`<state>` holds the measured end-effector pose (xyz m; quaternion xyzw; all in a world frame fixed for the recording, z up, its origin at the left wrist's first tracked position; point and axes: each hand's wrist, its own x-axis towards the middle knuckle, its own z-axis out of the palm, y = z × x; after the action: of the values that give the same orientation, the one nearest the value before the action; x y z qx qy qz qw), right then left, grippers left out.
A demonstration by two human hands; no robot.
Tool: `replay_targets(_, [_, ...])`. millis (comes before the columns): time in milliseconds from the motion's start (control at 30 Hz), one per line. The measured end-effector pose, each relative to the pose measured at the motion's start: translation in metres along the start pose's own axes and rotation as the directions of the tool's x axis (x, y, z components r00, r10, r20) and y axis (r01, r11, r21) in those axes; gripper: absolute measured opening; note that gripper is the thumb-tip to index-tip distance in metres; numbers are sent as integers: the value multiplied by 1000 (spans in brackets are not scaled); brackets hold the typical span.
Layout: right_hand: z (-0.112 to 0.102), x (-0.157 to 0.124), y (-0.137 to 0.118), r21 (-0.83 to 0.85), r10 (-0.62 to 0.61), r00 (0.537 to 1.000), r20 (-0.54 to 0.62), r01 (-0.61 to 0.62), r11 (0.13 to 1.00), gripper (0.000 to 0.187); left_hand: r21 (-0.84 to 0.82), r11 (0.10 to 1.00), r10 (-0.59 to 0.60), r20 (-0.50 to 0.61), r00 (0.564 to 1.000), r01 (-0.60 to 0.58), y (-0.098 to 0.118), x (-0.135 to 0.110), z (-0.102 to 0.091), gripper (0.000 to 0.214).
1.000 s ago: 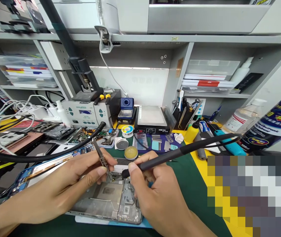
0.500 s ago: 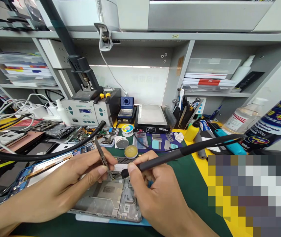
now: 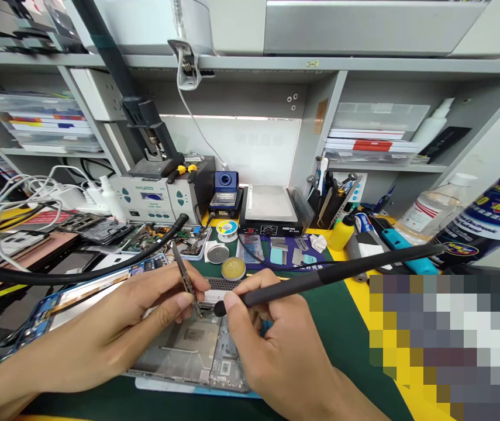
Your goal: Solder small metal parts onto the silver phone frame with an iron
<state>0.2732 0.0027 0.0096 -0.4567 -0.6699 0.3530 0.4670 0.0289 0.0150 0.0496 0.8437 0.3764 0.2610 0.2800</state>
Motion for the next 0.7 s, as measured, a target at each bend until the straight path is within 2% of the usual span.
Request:
replay_targets(133, [0, 2, 0, -6, -40, 999, 11, 41, 999, 29, -7, 1000, -3, 1, 1000, 3, 1, 0, -1, 26])
replay_targets(400, [0, -1, -8, -9, 56, 998, -8, -56, 998, 27, -12, 1000, -10, 6, 1000, 10, 3, -1, -1, 25])
replay_targets(600, [-1, 0, 2, 9, -28, 1000, 6, 28, 1000, 28, -10, 1000, -27, 6, 1000, 27, 1, -4, -4, 24])
replay_targets(700, [-1, 0, 5, 24, -32, 999, -7, 32, 999, 29, -24, 999, -31, 3, 1000, 31, 0, -4, -5, 25])
